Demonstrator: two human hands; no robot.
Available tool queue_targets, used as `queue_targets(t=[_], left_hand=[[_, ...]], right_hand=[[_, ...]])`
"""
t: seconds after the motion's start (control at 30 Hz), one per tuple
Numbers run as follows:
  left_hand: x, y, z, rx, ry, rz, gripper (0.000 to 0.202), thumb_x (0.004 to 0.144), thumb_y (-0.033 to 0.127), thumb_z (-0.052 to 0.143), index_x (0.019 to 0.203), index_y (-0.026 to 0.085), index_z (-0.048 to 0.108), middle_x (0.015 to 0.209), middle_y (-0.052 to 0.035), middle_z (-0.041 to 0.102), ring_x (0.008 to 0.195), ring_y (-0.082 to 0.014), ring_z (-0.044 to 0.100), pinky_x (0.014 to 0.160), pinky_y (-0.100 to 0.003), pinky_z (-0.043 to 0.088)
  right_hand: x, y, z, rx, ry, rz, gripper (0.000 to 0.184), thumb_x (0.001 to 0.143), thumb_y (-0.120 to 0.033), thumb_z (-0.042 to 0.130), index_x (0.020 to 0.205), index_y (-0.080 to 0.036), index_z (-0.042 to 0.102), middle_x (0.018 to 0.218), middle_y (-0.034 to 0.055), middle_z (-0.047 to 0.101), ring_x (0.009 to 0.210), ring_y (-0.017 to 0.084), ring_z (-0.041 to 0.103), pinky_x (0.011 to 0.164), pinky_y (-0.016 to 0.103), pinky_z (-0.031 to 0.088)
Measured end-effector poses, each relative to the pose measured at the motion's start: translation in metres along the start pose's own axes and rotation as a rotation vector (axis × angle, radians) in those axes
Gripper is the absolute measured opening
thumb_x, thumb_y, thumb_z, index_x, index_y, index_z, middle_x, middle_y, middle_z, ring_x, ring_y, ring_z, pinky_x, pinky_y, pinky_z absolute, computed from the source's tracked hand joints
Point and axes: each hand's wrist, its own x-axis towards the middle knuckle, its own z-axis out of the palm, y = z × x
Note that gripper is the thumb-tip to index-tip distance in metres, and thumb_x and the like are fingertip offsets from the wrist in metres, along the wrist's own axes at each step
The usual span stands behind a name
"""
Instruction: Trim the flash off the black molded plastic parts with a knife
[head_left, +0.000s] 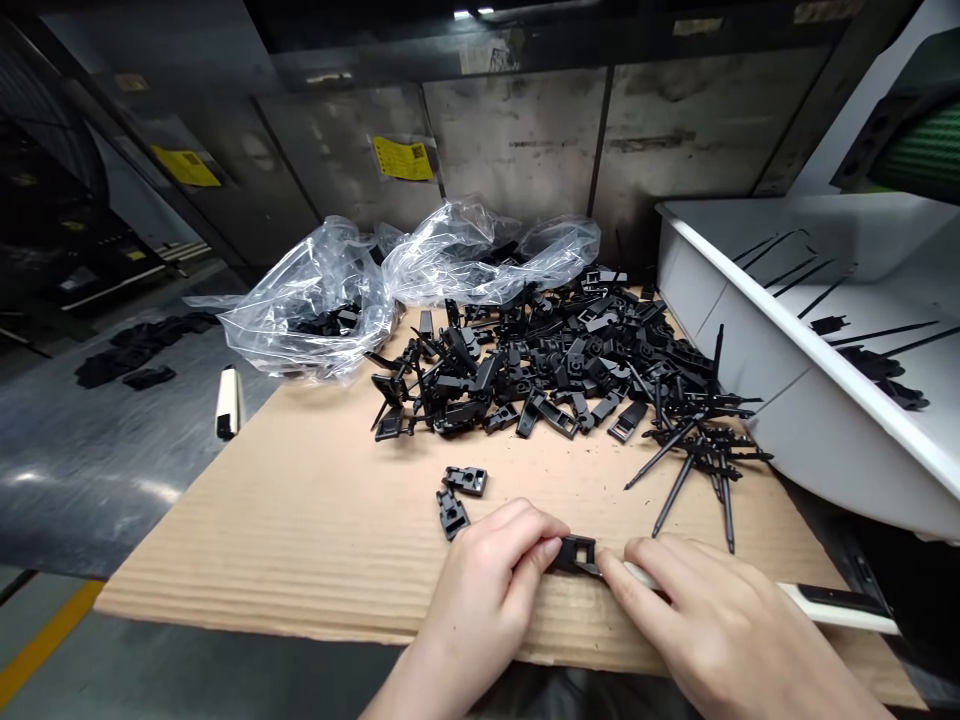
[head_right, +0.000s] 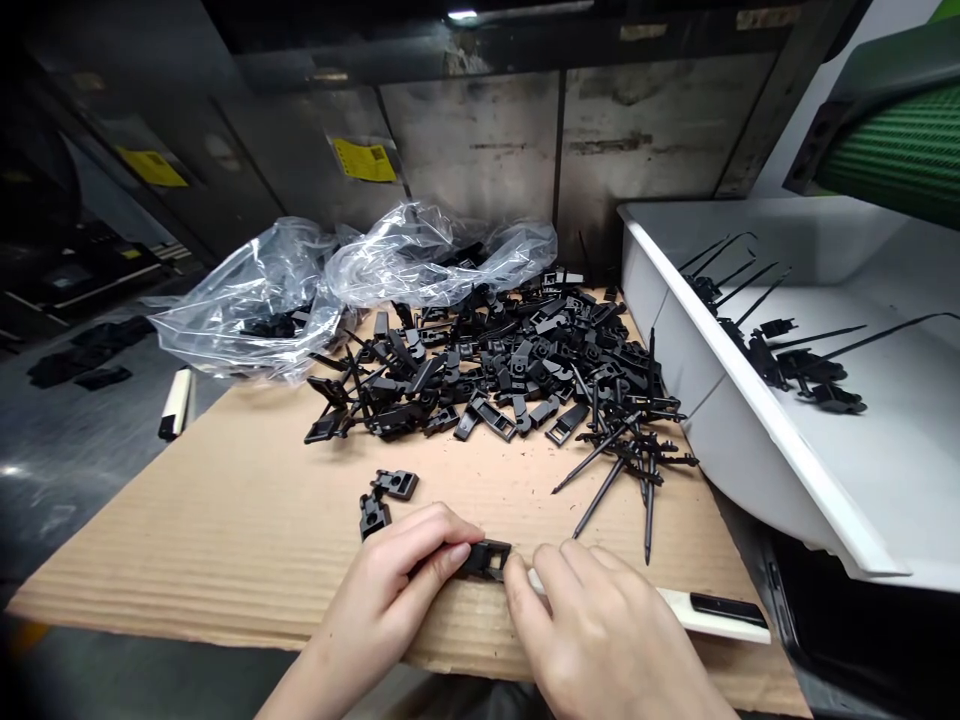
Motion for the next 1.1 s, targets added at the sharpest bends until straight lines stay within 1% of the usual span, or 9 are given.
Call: queue_targets(t=[0.23, 0.37, 0.5, 0.6, 0.7, 0.8, 0.93, 1.03, 1.1], left_hand=[[0.001, -0.002, 0.001, 0.011, 0.002, 0.011, 0.02, 0.083, 0.008, 0.045, 0.079, 0.015, 0.063, 0.074, -0.0047, 0.063, 0.07, -0.0173, 0.058, 0.063, -0.024, 0.041], [0.002, -0.001, 0.0, 0.007, -0.005, 0.004, 0.02, 0.083, 0.008, 0.046, 0.078, 0.015, 0.064, 0.072, -0.0051, 0.063, 0.069, -0.0177, 0.058, 0.062, -0.024, 0.041], [0.0, 0.001, 0.0, -0.013, -0.003, -0.012, 0.019, 0.083, 0.008, 0.046, 0.076, 0.016, 0.063, 0.072, -0.004, 0.063, 0.068, -0.0171, 0.059, 0.061, -0.024, 0.042], [-0.002, 0.001, 0.0, -0.04, 0.001, -0.027, 0.019, 0.083, 0.009, 0.046, 0.077, 0.016, 0.063, 0.074, -0.004, 0.063, 0.07, -0.0173, 0.059, 0.063, -0.024, 0.042], [-0.002, 0.0, -0.001, -0.08, 0.001, -0.04, 0.019, 0.084, 0.01, 0.046, 0.078, 0.017, 0.063, 0.075, -0.0039, 0.063, 0.071, -0.0176, 0.058, 0.063, -0.025, 0.041], [-0.002, -0.003, -0.004, -0.134, 0.012, -0.055, 0.017, 0.084, 0.012, 0.048, 0.077, 0.017, 0.063, 0.074, -0.0034, 0.062, 0.072, -0.0177, 0.058, 0.064, -0.025, 0.041], [-0.004, -0.001, -0.007, -0.245, 0.023, -0.079, 0.014, 0.084, 0.017, 0.05, 0.082, 0.017, 0.063, 0.073, -0.0012, 0.06, 0.06, -0.0133, 0.056, 0.054, -0.021, 0.043], [-0.006, 0.003, -0.005, -0.432, -0.002, -0.122, 0.009, 0.08, 0.018, 0.057, 0.083, 0.019, 0.066, 0.075, 0.0001, 0.06, 0.06, -0.0118, 0.056, 0.053, -0.019, 0.043], [-0.006, 0.005, 0.0, -0.603, 0.02, -0.179, 0.012, 0.074, 0.014, 0.064, 0.083, 0.02, 0.068, 0.079, 0.0001, 0.062, 0.07, -0.0131, 0.057, 0.06, -0.019, 0.044]], right_hand=[[0.008, -0.004, -0.007, 0.046, -0.101, -0.033, 0.038, 0.072, 0.002, 0.035, 0.098, -0.015, 0.056, 0.071, 0.0024, 0.06, 0.06, 0.012, 0.058, 0.05, 0.021, 0.043], [0.024, -0.011, -0.015, -0.009, -0.181, 0.018, 0.04, 0.054, 0.004, 0.04, 0.081, -0.016, 0.062, 0.063, 0.0016, 0.059, 0.052, 0.015, 0.058, 0.042, 0.023, 0.041], [0.031, -0.006, -0.02, 0.032, -0.24, 0.005, 0.036, 0.048, 0.004, 0.043, 0.068, -0.02, 0.061, 0.058, -0.0007, 0.059, 0.044, 0.014, 0.057, 0.038, 0.024, 0.041], [0.019, 0.007, -0.021, 0.157, -0.266, 0.048, 0.035, 0.058, 0.001, 0.045, 0.078, -0.024, 0.06, 0.066, -0.0024, 0.062, 0.054, 0.014, 0.063, 0.045, 0.022, 0.049], [-0.001, 0.019, -0.018, 0.287, -0.161, 0.102, 0.028, 0.08, -0.01, 0.041, 0.096, -0.022, 0.059, 0.082, 0.0015, 0.068, 0.072, 0.013, 0.067, 0.058, 0.018, 0.054], [-0.017, 0.018, -0.014, 0.443, -0.103, 0.253, 0.027, 0.088, -0.018, 0.037, 0.107, -0.022, 0.056, 0.089, 0.0017, 0.069, 0.084, 0.011, 0.067, 0.072, 0.015, 0.052], [-0.018, 0.003, -0.009, 0.86, -0.082, 0.599, 0.023, 0.091, -0.026, 0.033, 0.099, -0.025, 0.054, 0.06, -0.0045, 0.063, 0.06, 0.008, 0.064, 0.058, 0.011, 0.051], [-0.007, -0.008, -0.007, 1.113, -0.109, 0.647, 0.017, 0.09, -0.029, 0.036, 0.093, -0.022, 0.052, 0.062, -0.0038, 0.062, 0.044, 0.007, 0.057, 0.042, 0.011, 0.046], [0.0, -0.014, -0.008, 1.036, 0.005, 0.665, 0.008, 0.085, -0.027, 0.045, 0.086, -0.023, 0.052, 0.067, -0.003, 0.063, 0.048, 0.007, 0.059, 0.043, 0.012, 0.047]])
